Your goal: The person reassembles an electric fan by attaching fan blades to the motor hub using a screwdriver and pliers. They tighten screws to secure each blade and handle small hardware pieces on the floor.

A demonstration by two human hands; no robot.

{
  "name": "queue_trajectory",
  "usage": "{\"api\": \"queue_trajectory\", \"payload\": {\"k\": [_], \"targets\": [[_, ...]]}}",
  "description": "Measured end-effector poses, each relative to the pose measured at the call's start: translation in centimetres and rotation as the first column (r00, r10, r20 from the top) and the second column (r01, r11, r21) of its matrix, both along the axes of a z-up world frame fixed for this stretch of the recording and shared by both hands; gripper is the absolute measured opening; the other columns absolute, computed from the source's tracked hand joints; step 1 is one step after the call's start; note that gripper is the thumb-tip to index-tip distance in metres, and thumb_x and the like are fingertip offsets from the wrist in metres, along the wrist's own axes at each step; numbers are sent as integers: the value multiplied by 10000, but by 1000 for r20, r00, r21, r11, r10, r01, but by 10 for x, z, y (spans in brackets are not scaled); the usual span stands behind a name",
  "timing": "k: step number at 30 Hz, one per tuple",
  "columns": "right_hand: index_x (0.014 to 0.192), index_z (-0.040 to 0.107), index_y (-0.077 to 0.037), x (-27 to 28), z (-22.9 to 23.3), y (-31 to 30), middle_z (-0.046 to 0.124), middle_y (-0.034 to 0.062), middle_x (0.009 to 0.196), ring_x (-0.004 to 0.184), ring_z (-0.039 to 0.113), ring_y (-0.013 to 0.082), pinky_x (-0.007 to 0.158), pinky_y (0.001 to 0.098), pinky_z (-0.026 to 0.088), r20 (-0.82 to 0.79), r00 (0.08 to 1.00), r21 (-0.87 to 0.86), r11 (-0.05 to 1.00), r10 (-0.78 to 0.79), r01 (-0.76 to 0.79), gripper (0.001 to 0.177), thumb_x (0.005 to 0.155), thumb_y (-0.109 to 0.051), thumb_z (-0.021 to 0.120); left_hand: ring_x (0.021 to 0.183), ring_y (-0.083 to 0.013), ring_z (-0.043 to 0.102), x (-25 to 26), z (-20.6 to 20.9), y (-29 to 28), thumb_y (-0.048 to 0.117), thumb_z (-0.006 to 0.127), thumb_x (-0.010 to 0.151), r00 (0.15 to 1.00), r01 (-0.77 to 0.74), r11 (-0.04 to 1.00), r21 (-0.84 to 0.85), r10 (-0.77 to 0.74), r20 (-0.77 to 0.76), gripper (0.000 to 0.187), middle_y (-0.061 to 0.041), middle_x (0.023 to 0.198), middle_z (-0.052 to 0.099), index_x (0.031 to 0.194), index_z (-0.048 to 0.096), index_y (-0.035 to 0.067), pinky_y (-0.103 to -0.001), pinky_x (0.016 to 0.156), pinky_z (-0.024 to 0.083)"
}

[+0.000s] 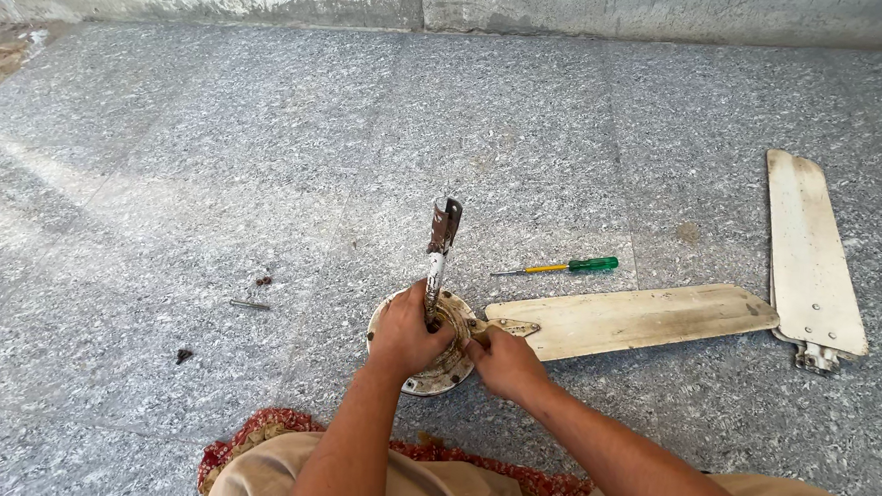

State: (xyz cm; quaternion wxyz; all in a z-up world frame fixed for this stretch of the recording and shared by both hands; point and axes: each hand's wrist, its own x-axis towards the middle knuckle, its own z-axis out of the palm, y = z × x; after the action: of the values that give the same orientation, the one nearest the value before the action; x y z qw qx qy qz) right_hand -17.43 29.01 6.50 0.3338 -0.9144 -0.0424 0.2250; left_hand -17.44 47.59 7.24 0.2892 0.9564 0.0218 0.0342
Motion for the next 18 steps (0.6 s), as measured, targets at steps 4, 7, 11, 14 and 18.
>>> {"api": "queue_trajectory", "payload": {"k": [4,7,11,14,18], "targets": [[1265,618,-28,0,9,-4,749,161,1055,943,748,298,880,466,572,121,992,-16,999,37,-36,442,1018,-390,559,1216,-384,589,-12,17,-18,368,714,802,993,-109,994,23,109,-42,844,-237,1314,598,1489,388,0,-478,1034,487],[1350,547,-42,0,18,-9,673,161,1239,1111,688,307,967,474,544,207,977,-49,998,50,-41,485,1010,-387,549,1181,-377,567,-21,31,-32,410,720,848,980,-179,973,148,189,-61,812,-253,1286,541,1423,380,-54,-484,968,502],[1410,505,-59,5,29,-23,562,168,1393,1306,540,323,1073,484,473,280,957,-138,990,75,-37,529,1010,-402,554,1024,-377,589,-36,41,-46,432,726,851,959,-274,923,269,239,156,631,-225,1107,568,1172,491,-57,-504,872,511],[1417,501,-48,10,29,-33,535,173,1430,1345,505,328,1105,475,454,319,944,-163,986,87,-36,562,1006,-424,571,932,-370,605,-43,43,-56,429,735,844,931,-312,935,171,264,253,541,-194,984,589,1030,507,-24,-513,792,510],[1460,458,-41,25,18,-45,490,166,1495,1383,474,321,1144,471,415,297,947,-238,970,118,-46,622,1006,-454,561,843,-360,610,-47,41,-56,362,740,904,903,-282,959,16,260,343,452,-175,870,584,974,491,-9,-512,714,496]]}}
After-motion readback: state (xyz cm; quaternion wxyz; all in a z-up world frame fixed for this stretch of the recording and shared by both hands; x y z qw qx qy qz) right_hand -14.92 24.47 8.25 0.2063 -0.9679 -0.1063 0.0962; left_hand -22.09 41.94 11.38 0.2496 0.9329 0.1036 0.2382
